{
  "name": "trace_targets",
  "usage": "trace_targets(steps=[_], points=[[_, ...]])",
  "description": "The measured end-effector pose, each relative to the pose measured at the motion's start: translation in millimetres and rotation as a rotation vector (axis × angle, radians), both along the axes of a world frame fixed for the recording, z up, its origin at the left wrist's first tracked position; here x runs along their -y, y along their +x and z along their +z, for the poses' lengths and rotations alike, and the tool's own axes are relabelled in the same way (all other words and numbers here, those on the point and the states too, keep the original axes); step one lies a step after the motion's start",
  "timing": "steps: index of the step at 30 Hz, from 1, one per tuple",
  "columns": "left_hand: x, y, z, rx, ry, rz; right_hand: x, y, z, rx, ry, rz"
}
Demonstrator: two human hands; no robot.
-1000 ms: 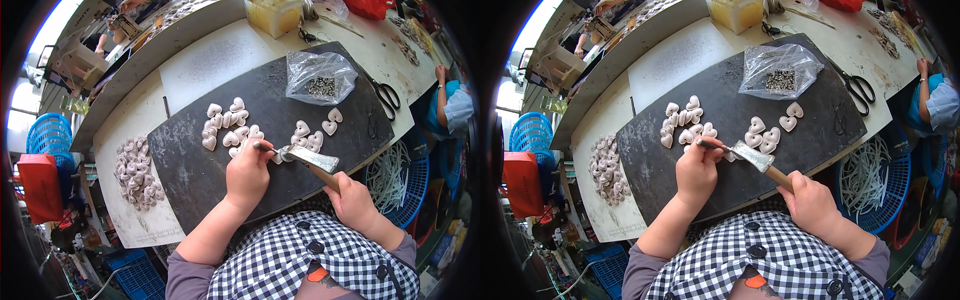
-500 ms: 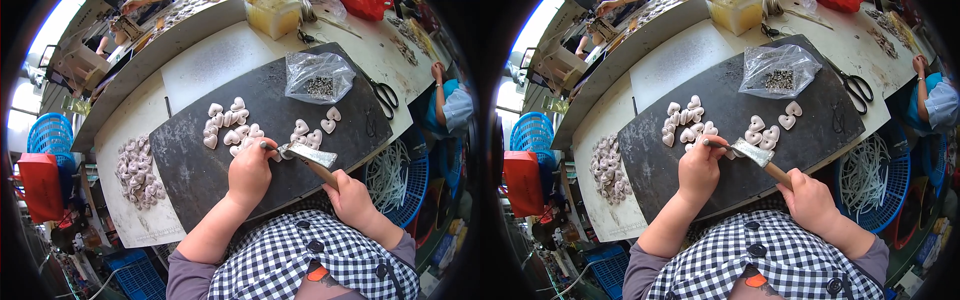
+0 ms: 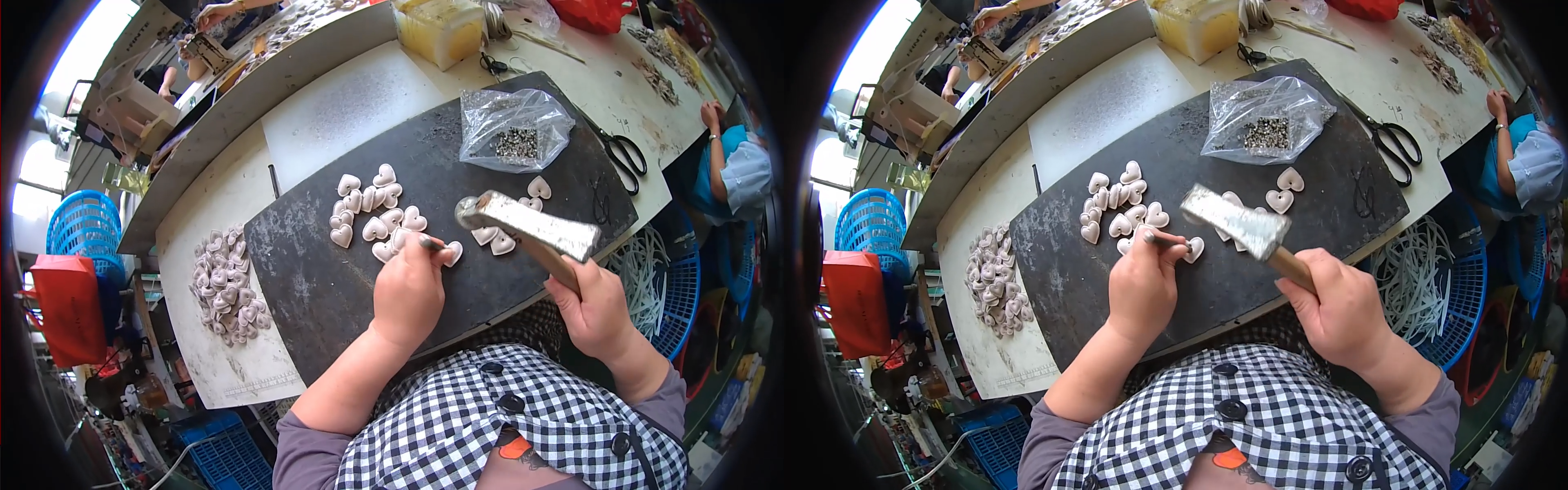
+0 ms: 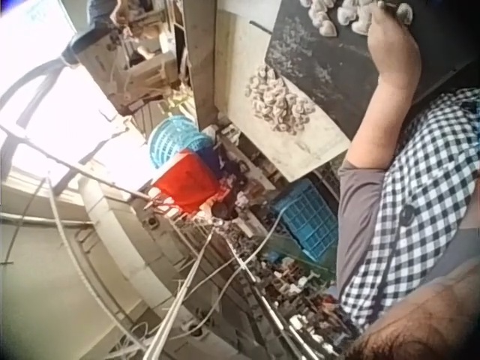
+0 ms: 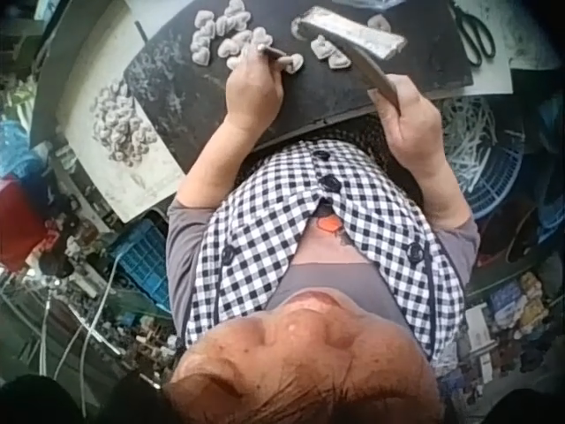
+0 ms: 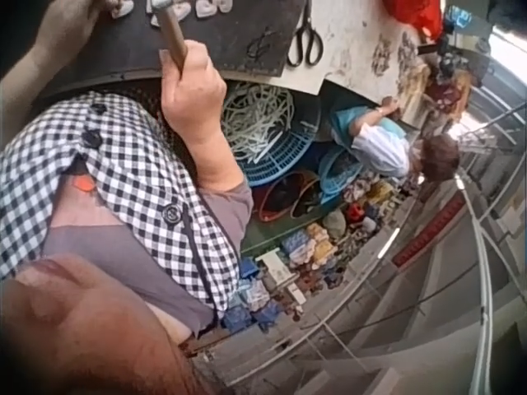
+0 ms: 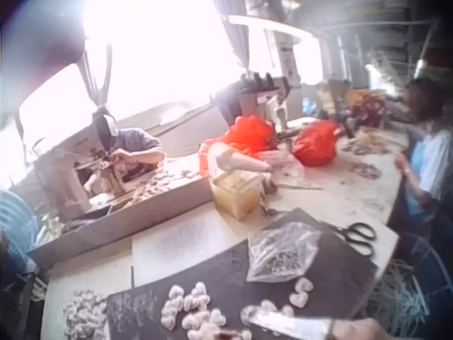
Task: Attaching metal studs to small heart-shaped decorative components using a hammer and a punch tool.
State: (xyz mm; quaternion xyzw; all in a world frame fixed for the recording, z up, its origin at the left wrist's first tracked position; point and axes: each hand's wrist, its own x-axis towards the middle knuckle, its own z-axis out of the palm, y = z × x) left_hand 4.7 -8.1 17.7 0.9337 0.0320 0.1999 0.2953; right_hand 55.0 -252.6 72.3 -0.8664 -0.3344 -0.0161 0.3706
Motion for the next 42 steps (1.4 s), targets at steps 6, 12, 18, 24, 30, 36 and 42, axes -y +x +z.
trace_targets(steps=[6,12,18,24,30,36,42], points=[[-6,-13,-7,-0.088,-0.304,0.045,-9,-5,-9,-0.085,-0.235,0.081],[26,-18,-1,-0.052,-0.394,-0.065,-11,5,-18,-0.152,-0.119,-0.039],[13,-19,-1,0.077,-0.426,-0.155,-9,7,-13,-0.223,-0.021,-0.089],[-40,-18,13,-0.047,-0.444,0.233,-13,3,-20,-0.324,-0.016,-0.043],[-38,-7,3,0.010,0.112,0.133,-14,0,-24,-0.372,-0.017,-0.014],[-30,-33,3,0.002,0.038,0.017,-6,-2,-27,-0.414,0.007,-0.025],[-29,-57,0,0.001,0.010,-0.061,-5,-1,-32,-0.418,0.003,-0.002]])
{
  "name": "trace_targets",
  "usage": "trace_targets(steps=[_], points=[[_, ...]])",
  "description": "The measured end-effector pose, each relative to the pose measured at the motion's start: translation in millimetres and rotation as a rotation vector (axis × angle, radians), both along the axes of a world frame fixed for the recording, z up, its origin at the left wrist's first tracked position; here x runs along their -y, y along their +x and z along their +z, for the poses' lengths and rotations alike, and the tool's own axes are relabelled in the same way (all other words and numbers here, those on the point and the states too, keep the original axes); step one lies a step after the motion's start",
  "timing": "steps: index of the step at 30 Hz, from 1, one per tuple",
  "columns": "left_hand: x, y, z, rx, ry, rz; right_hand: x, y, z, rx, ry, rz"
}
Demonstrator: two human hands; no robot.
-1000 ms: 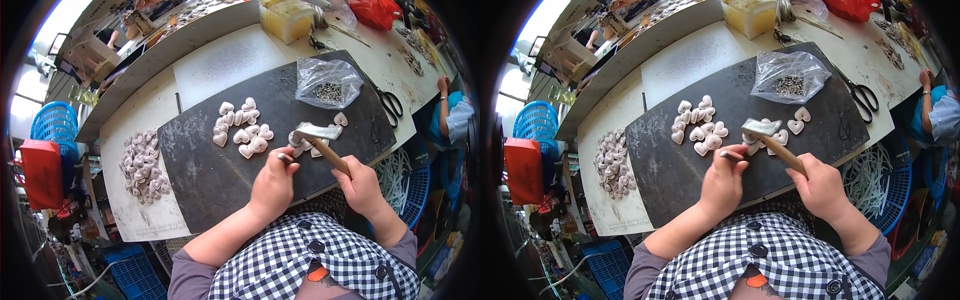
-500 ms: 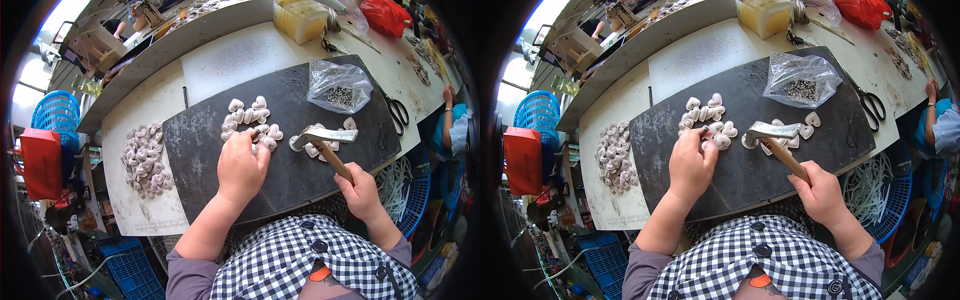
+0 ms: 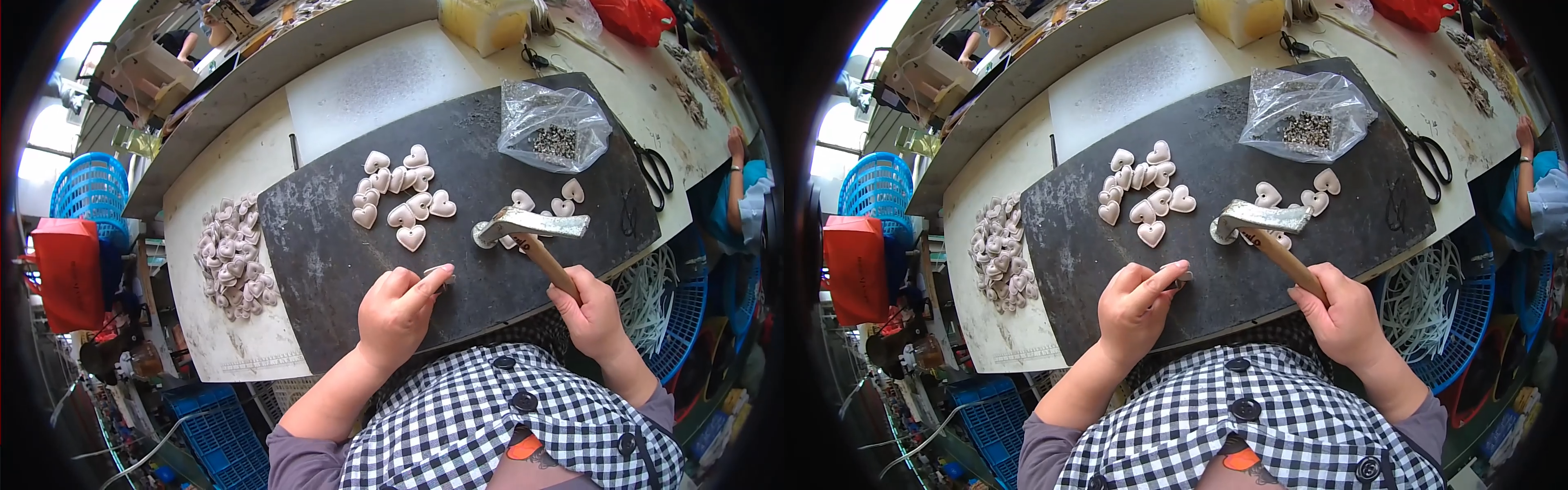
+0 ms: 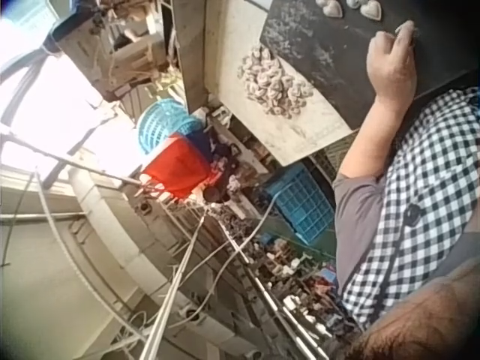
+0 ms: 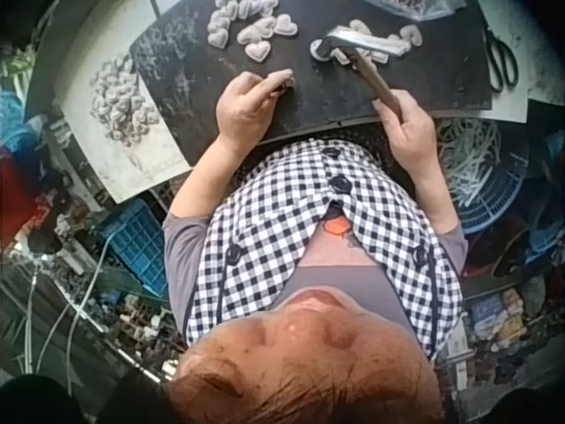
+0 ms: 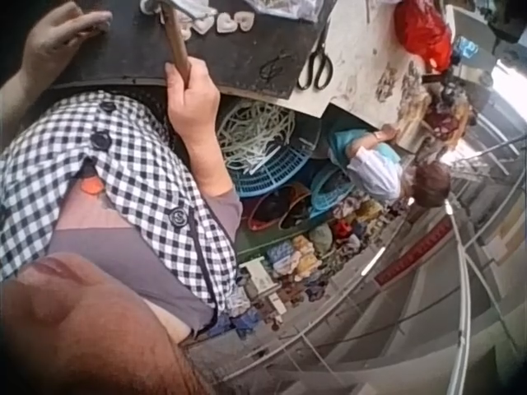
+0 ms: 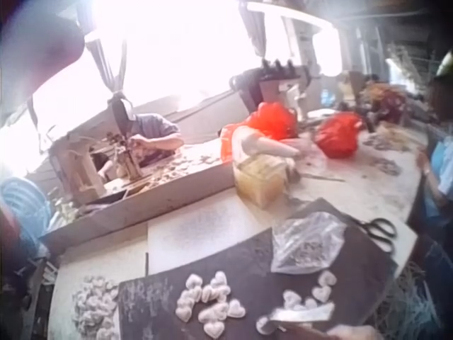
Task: Attaching metal studs to small heart-shaped decorative components using a hammer and a punch tool.
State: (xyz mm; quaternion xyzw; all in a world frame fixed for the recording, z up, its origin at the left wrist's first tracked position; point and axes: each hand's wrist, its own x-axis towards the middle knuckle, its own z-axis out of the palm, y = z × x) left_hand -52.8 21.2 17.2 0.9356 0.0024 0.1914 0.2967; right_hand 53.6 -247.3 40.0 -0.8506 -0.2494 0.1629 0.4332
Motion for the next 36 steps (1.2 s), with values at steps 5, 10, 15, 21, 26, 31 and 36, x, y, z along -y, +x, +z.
trace_targets(steps=[5,10,15,21,26,31,36], points=[[3,13,-4,0.052,-0.111,0.071,-6,-4,-1,-0.026,0.006,0.008],[0,3,-3,0.001,-0.138,0.102,-5,-10,0,0.003,0.011,0.040],[4,-21,9,-0.138,-0.159,0.117,1,-13,1,0.024,-0.003,0.042],[20,0,4,-0.190,-0.142,0.138,6,-13,4,0.075,0.016,0.043],[30,22,7,-0.139,-0.178,0.028,12,-16,14,0.078,-0.059,-0.007],[20,21,22,-0.141,-0.488,0.089,19,-22,17,0.149,-0.035,-0.004],[18,24,12,0.076,-0.861,-0.032,11,-20,19,0.184,-0.048,0.077]])
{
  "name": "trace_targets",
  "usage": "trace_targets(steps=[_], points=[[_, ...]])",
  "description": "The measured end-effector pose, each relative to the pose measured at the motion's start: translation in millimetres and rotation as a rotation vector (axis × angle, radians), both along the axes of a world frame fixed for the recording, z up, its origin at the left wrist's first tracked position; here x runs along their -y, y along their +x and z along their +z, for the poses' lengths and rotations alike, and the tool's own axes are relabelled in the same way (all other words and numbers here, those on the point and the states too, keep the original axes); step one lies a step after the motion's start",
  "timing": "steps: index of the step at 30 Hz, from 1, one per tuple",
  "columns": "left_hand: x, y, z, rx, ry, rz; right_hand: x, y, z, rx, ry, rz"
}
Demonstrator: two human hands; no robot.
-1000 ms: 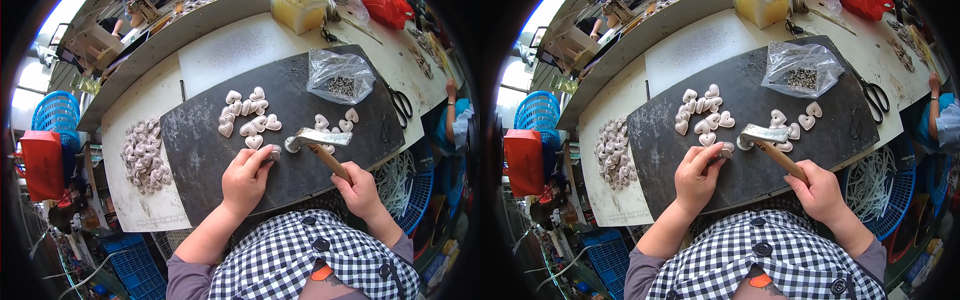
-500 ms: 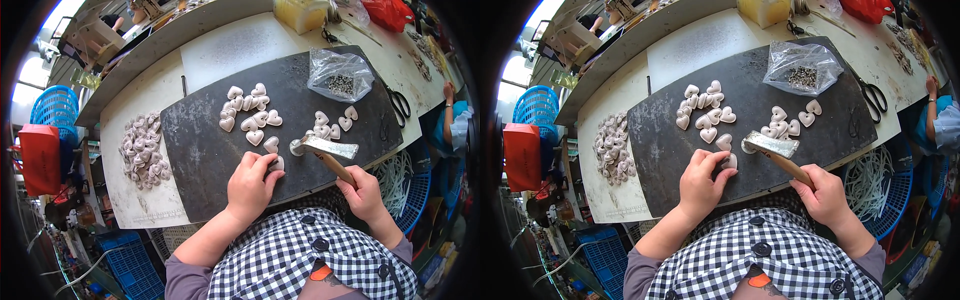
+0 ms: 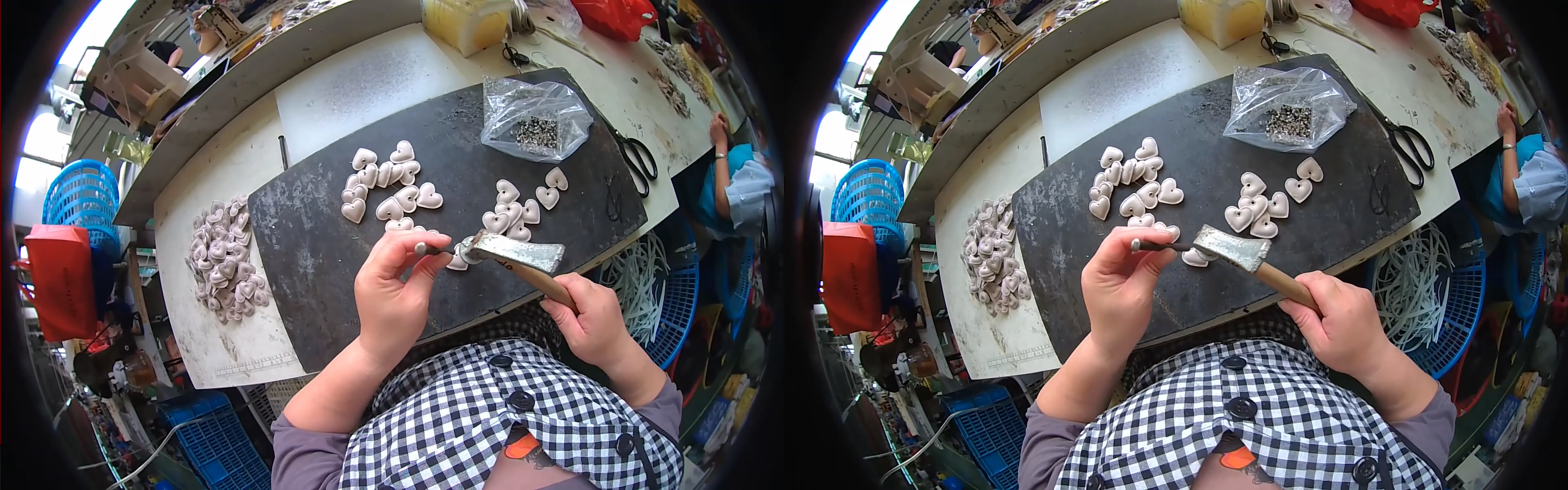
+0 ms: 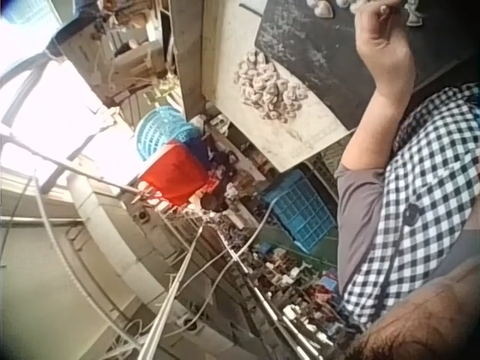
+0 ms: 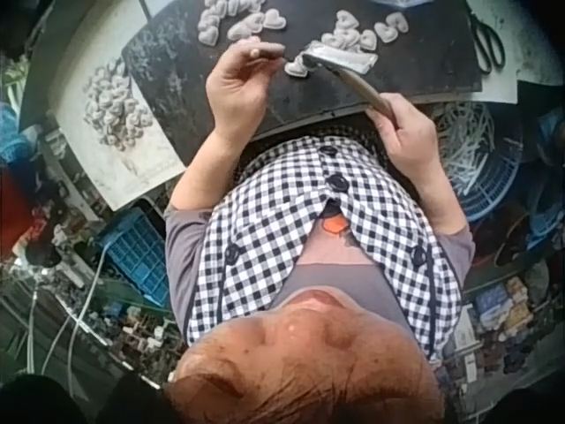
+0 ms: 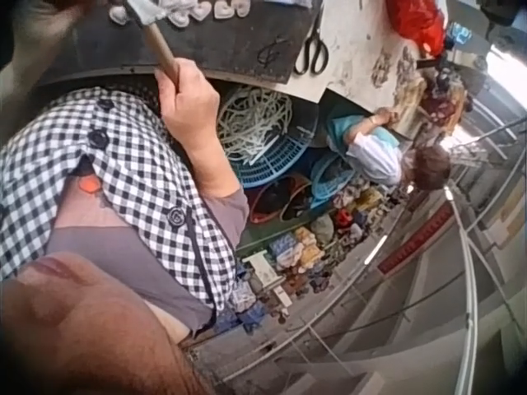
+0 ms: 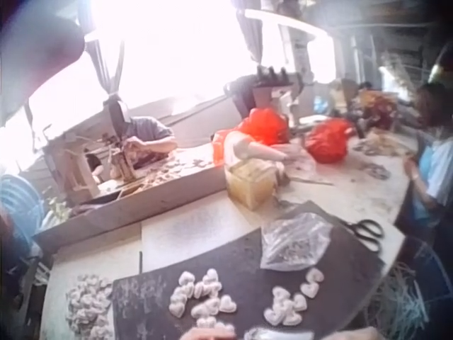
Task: Attaching metal studs to small heart-shaped decorative components using a hammer and a punch tool.
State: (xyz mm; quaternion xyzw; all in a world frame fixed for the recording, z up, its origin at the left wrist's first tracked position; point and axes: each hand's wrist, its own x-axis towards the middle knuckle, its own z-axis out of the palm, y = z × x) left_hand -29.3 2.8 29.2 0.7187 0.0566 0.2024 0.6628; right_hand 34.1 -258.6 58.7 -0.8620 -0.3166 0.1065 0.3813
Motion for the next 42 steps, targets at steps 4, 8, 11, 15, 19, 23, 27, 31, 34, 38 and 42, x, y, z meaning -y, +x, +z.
trace_targets(steps=[4,8,11,15,19,23,27,31,34,38,42], points=[[12,-9,-12,-0.075,0.176,0.127,-4,1,-3,0.106,-0.162,0.083],[14,-10,-21,-0.137,0.321,0.138,-7,1,0,0.023,-0.281,0.095],[14,-8,-21,-0.169,0.280,0.144,-9,1,-2,0.031,-0.293,0.099],[12,-5,-22,-0.132,0.488,0.124,-7,1,-4,0.022,-0.290,0.100],[13,-3,-19,-0.047,0.649,0.105,-6,0,-4,0.020,-0.319,0.108],[12,1,-20,-0.166,0.459,0.143,-5,2,-8,0.014,-0.304,0.101],[15,2,-21,-0.208,0.244,0.188,-4,1,-9,-0.020,-0.303,0.092],[13,2,-18,-0.173,0.381,0.155,-4,1,-10,-0.024,-0.286,0.086],[10,2,-11,-0.032,0.682,0.069,-4,0,-8,-0.035,-0.300,0.077],[8,6,-5,-0.048,0.811,-0.014,-5,-1,-10,-0.028,-0.287,0.062],[9,8,-6,-0.049,0.784,-0.006,-4,5,-3,-0.035,-0.119,0.025]])
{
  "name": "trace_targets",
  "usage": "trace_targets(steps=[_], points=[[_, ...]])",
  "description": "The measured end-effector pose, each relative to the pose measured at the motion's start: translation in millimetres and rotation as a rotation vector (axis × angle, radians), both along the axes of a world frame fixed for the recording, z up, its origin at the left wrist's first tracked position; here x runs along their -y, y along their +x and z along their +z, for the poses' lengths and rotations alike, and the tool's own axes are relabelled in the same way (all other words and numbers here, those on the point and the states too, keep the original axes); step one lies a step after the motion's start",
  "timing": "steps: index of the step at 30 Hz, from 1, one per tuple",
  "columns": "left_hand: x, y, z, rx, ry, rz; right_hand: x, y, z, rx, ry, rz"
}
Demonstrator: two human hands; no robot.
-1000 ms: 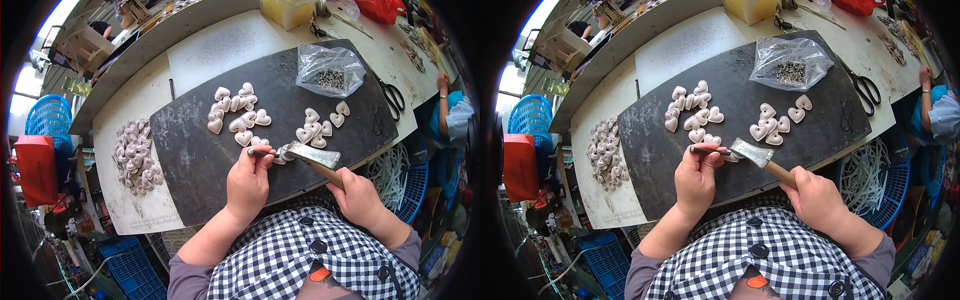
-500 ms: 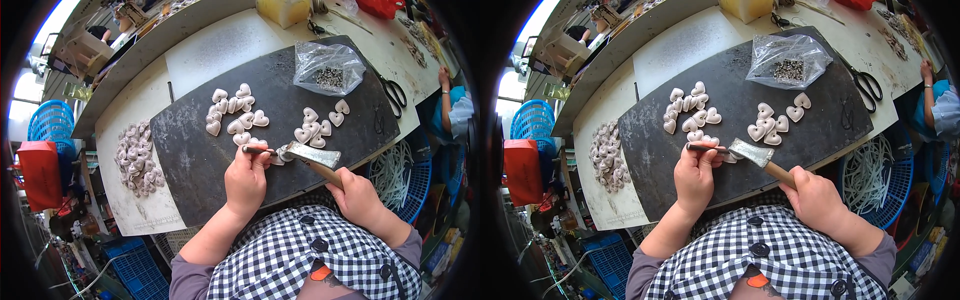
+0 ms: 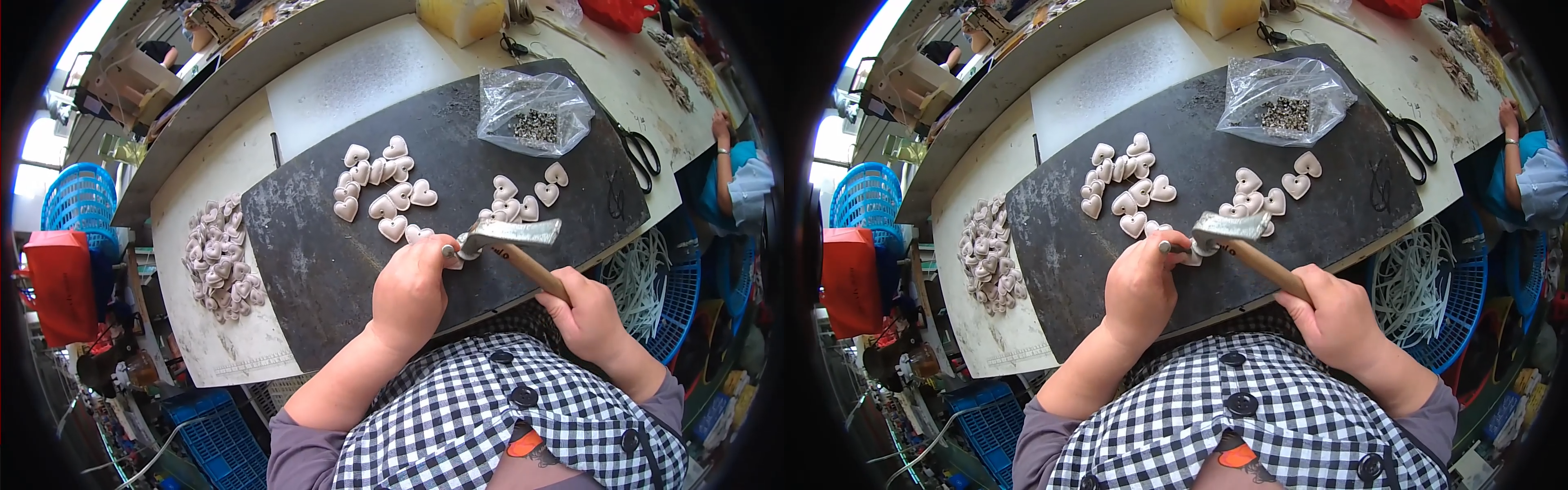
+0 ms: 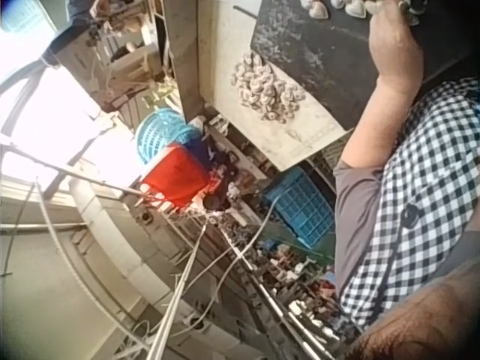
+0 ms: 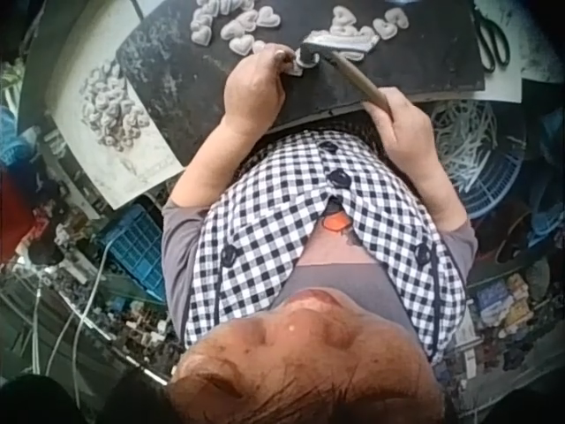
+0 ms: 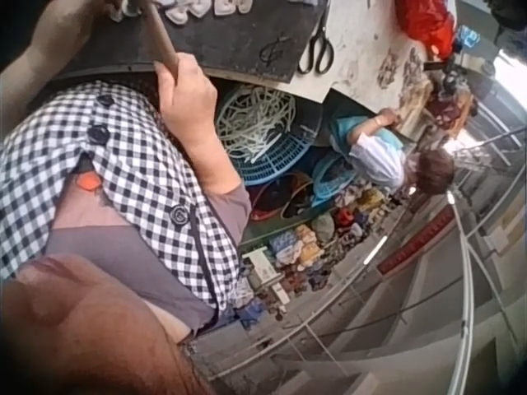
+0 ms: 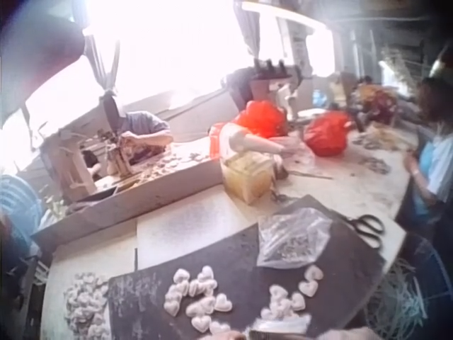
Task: Attaching metal studs to small heart-shaped decorative components using a hammer and a punch tool.
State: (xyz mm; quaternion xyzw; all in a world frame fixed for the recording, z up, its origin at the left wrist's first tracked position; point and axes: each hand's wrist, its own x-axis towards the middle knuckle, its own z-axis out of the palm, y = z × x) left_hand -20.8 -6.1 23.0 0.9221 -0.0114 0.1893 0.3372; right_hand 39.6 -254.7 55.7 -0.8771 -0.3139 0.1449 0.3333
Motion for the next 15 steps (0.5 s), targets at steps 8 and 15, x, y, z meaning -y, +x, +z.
trace_targets(steps=[8,15], points=[[6,-4,-16,0.069,0.107,0.057,-4,5,16,0.320,0.258,0.217],[4,-14,-5,-0.047,-0.082,0.152,-4,9,15,0.095,0.102,0.025]])
